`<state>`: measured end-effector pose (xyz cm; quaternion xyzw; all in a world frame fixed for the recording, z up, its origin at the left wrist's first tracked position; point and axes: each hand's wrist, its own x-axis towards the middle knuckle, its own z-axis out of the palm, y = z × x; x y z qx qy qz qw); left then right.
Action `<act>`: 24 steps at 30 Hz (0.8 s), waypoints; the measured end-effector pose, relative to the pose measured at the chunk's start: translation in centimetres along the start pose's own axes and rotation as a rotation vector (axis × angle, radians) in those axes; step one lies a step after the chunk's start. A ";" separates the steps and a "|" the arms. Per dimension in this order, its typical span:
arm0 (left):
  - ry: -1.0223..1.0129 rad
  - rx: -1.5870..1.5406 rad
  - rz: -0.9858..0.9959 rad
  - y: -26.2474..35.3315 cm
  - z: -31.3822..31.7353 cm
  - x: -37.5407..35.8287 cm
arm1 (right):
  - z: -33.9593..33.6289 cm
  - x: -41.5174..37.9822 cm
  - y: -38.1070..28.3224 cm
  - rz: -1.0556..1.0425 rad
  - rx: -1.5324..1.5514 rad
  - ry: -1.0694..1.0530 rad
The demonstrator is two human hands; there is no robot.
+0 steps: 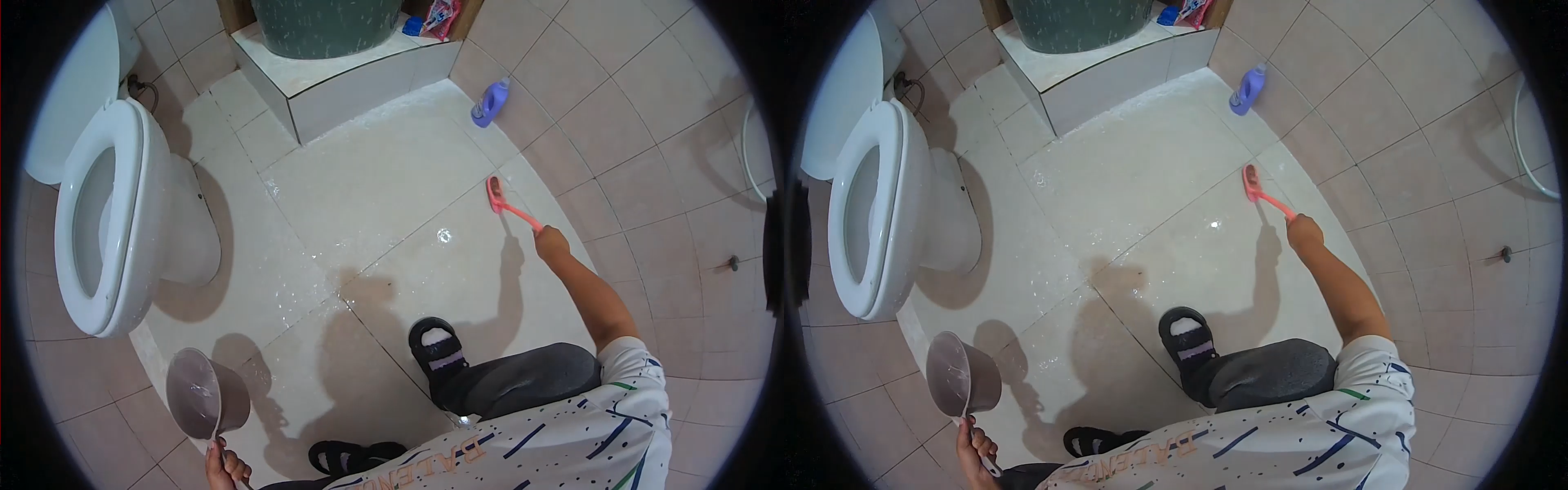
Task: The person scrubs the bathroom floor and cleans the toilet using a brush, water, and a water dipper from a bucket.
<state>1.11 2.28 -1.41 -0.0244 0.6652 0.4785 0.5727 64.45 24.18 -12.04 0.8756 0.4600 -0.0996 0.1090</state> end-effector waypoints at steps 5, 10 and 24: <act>-0.007 0.001 0.035 -0.3 0.0 -0.3 | 4.9 -7.9 -6.3 -0.392 0.022 -0.142; -0.070 0.020 0.047 -0.6 -0.1 -0.4 | 4.7 -5.8 -6.4 -0.516 -0.086 -0.152; 0.083 -0.038 0.067 -1.3 -0.5 -3.4 | 2.5 -5.2 -21.7 -0.891 -0.020 -0.250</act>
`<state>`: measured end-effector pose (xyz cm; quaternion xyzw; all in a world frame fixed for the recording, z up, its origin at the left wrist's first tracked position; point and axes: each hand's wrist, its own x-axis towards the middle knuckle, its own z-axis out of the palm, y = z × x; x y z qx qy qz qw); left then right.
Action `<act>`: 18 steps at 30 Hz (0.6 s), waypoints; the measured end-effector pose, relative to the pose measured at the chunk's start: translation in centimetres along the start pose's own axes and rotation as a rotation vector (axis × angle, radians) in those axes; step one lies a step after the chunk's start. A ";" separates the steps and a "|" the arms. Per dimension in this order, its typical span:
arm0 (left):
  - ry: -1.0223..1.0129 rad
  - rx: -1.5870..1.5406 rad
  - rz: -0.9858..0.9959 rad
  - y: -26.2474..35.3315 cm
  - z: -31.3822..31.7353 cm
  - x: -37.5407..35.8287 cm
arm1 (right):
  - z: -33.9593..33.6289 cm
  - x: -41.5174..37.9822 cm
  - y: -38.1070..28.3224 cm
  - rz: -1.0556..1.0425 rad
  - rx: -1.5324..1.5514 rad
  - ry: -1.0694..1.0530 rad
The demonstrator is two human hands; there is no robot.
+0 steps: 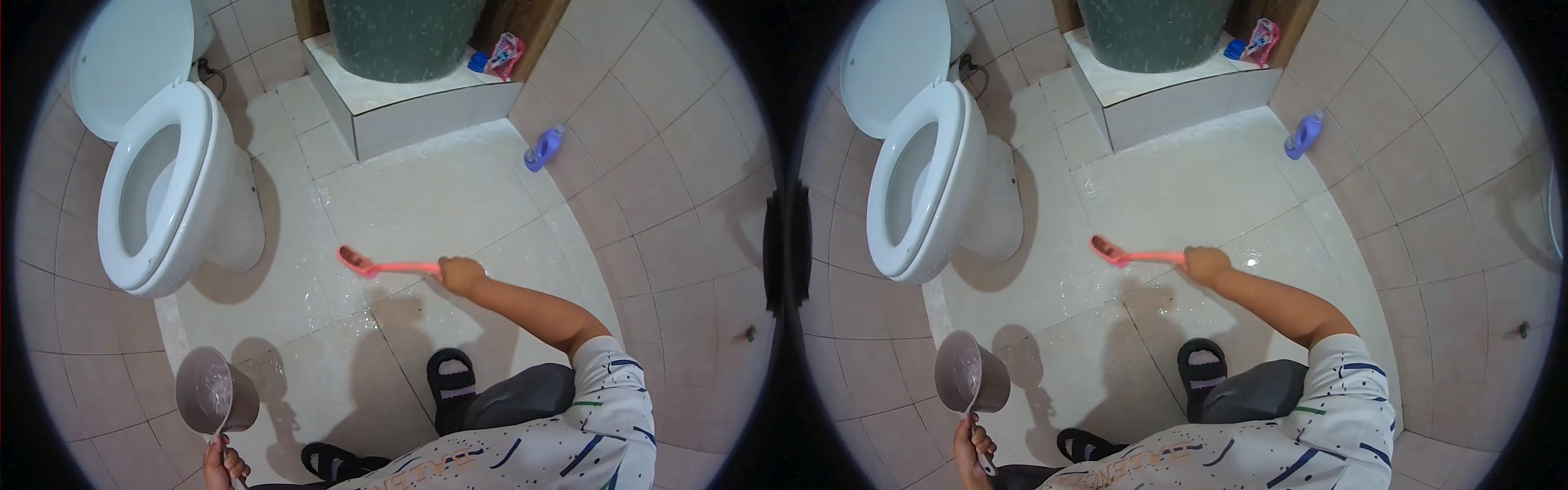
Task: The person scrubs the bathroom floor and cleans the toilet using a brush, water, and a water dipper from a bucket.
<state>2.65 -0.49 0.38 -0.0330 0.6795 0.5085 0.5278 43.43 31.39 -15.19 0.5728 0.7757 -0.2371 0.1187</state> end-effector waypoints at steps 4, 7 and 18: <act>0.109 -0.023 0.017 0.1 0.6 -2.0 | 0.8 7.3 10.0 0.291 0.073 0.354; 0.108 -0.022 -0.016 1.0 2.6 -4.3 | -5.1 8.5 11.9 0.637 0.203 0.465; 0.083 -0.020 -0.072 0.6 2.2 -4.6 | -0.3 12.7 -2.3 -0.052 -0.010 0.140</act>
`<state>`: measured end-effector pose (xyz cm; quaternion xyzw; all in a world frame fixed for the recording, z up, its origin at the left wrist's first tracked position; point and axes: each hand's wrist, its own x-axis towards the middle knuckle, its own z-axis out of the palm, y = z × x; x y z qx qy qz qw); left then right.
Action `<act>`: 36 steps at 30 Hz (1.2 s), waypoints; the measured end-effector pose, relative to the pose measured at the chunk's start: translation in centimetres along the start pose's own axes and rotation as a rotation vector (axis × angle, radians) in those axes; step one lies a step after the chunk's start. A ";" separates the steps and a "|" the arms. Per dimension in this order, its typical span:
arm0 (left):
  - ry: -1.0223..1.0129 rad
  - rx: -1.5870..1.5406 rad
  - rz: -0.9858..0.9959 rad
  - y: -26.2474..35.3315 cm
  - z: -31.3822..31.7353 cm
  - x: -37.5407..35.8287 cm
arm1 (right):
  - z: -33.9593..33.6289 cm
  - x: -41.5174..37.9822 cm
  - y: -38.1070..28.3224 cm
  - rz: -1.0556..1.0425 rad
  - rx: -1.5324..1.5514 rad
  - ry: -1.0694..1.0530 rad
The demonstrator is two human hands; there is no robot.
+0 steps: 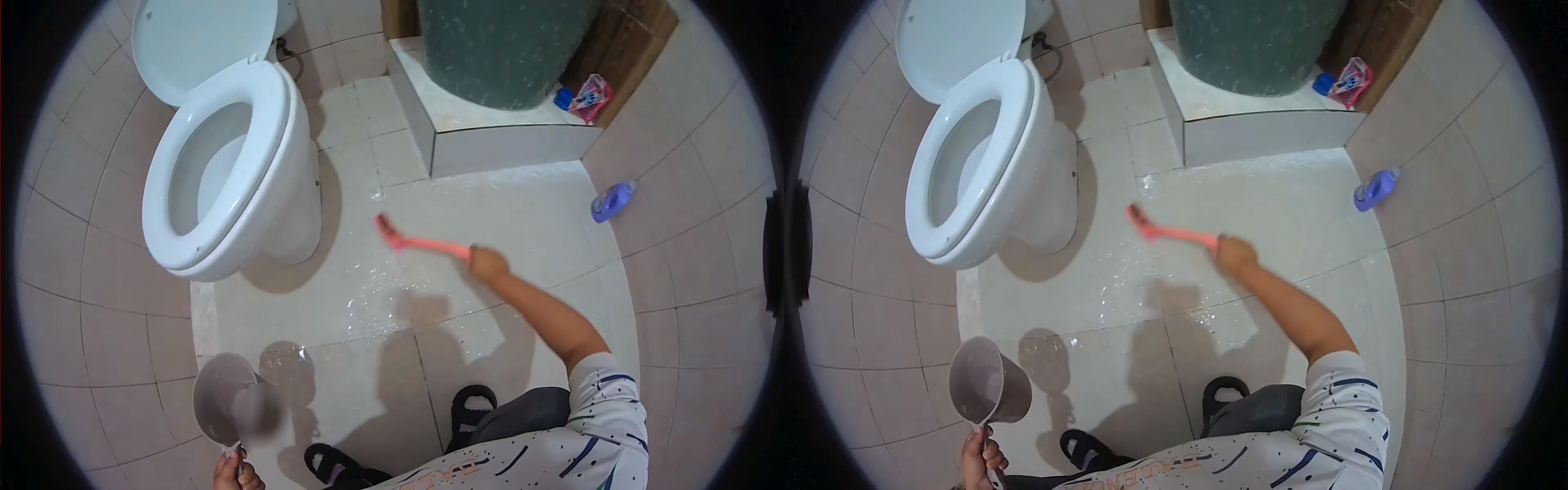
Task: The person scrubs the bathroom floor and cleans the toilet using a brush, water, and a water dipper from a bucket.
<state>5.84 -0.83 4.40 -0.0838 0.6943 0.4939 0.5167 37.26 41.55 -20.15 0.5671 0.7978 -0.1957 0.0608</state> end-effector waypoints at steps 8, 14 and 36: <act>0.099 -0.013 0.049 -0.9 0.7 -2.2 | -0.8 5.1 -7.2 -0.092 0.082 0.040; 0.184 0.015 0.006 -1.4 1.0 -2.7 | -0.3 10.8 -6.7 -0.089 0.081 0.053; 0.206 -0.002 -0.022 -1.9 1.2 -3.3 | 0.5 6.7 -10.7 -0.238 0.234 -0.181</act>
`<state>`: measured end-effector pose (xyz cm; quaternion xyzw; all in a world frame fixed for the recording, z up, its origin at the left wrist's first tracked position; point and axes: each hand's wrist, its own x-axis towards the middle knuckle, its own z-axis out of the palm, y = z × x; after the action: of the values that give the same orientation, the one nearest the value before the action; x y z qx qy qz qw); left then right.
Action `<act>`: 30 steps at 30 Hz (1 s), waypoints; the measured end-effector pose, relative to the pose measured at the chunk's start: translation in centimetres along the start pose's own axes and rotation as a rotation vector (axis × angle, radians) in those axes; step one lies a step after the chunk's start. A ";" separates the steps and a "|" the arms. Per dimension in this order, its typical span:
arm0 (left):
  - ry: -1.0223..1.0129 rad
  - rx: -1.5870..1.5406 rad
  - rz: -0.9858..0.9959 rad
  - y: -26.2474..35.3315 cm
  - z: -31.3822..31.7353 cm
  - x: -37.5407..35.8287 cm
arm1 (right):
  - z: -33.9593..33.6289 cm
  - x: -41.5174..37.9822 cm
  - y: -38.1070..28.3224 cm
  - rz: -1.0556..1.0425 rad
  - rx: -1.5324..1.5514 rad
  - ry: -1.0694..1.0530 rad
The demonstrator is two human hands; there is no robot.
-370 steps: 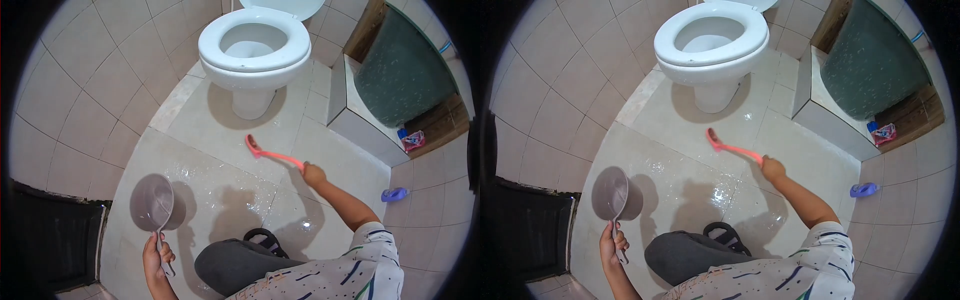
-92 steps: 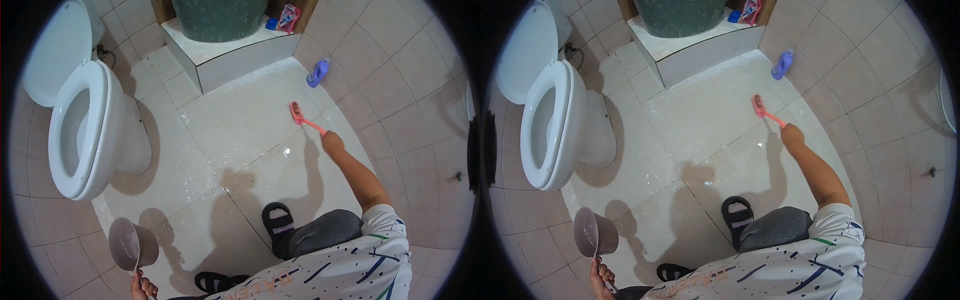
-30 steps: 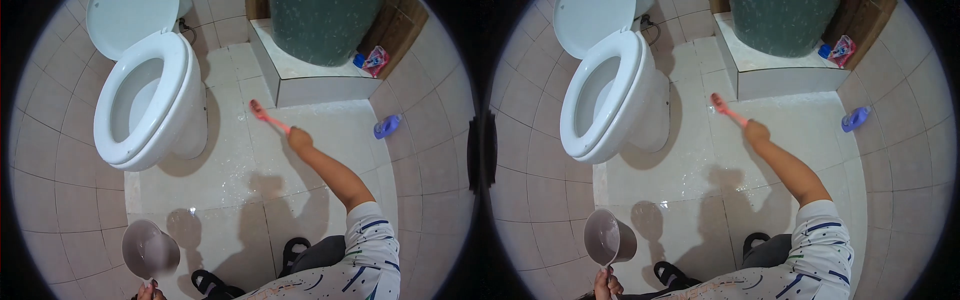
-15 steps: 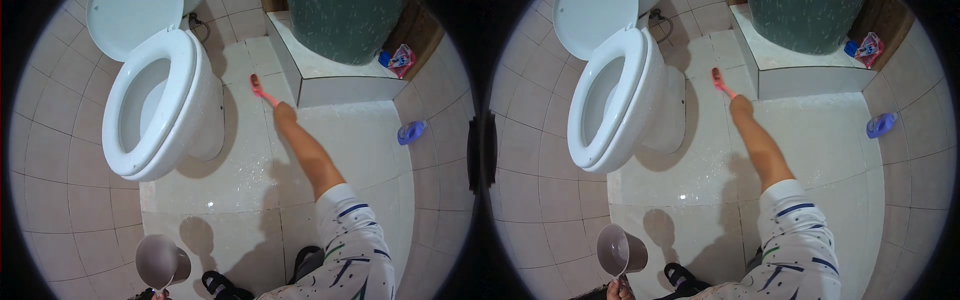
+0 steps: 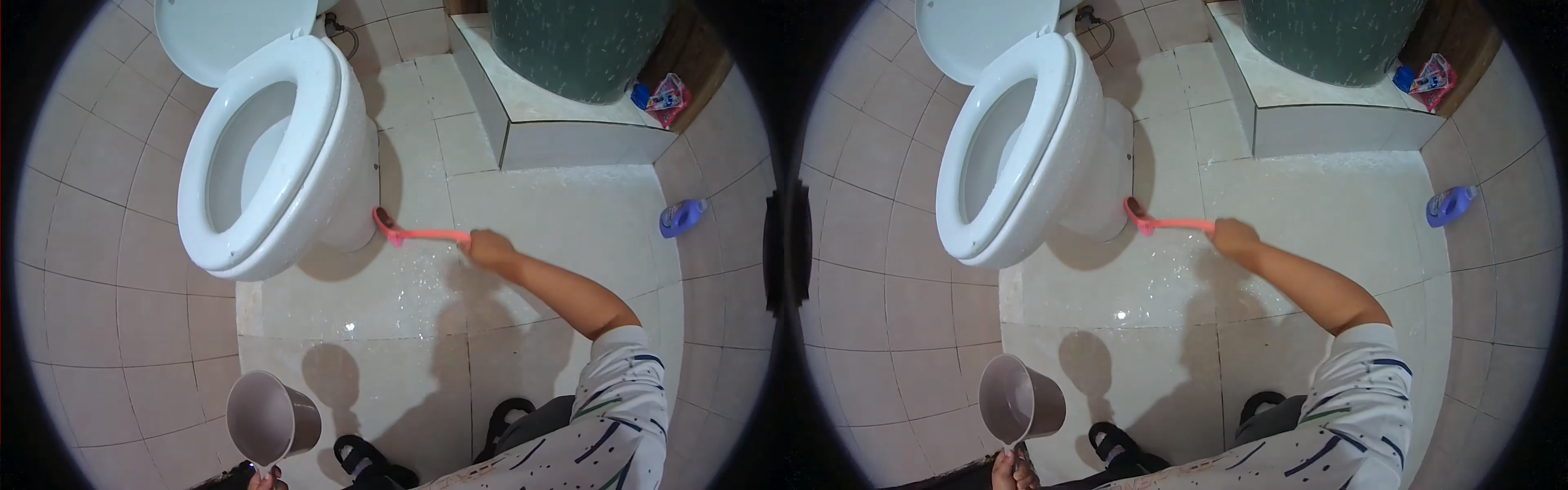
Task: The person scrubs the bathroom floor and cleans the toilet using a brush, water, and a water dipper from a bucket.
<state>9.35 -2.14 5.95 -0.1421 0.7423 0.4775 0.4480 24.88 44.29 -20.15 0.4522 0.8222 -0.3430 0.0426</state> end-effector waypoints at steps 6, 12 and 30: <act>0.001 0.053 0.037 -0.1 0.2 -1.0 | -3.7 7.3 -0.4 0.344 0.096 0.362; -0.028 -0.010 0.052 -1.4 -2.1 -1.9 | 0.0 -2.8 -2.9 -0.030 -0.263 0.121; -0.020 -0.383 0.170 2.3 -6.6 1.9 | 7.5 -13.1 -12.1 -0.341 -0.603 -0.335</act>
<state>3.32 -6.11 6.67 -0.1569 0.6430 0.6471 0.3783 21.39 26.14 -14.54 0.2137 0.9312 -0.1572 0.2499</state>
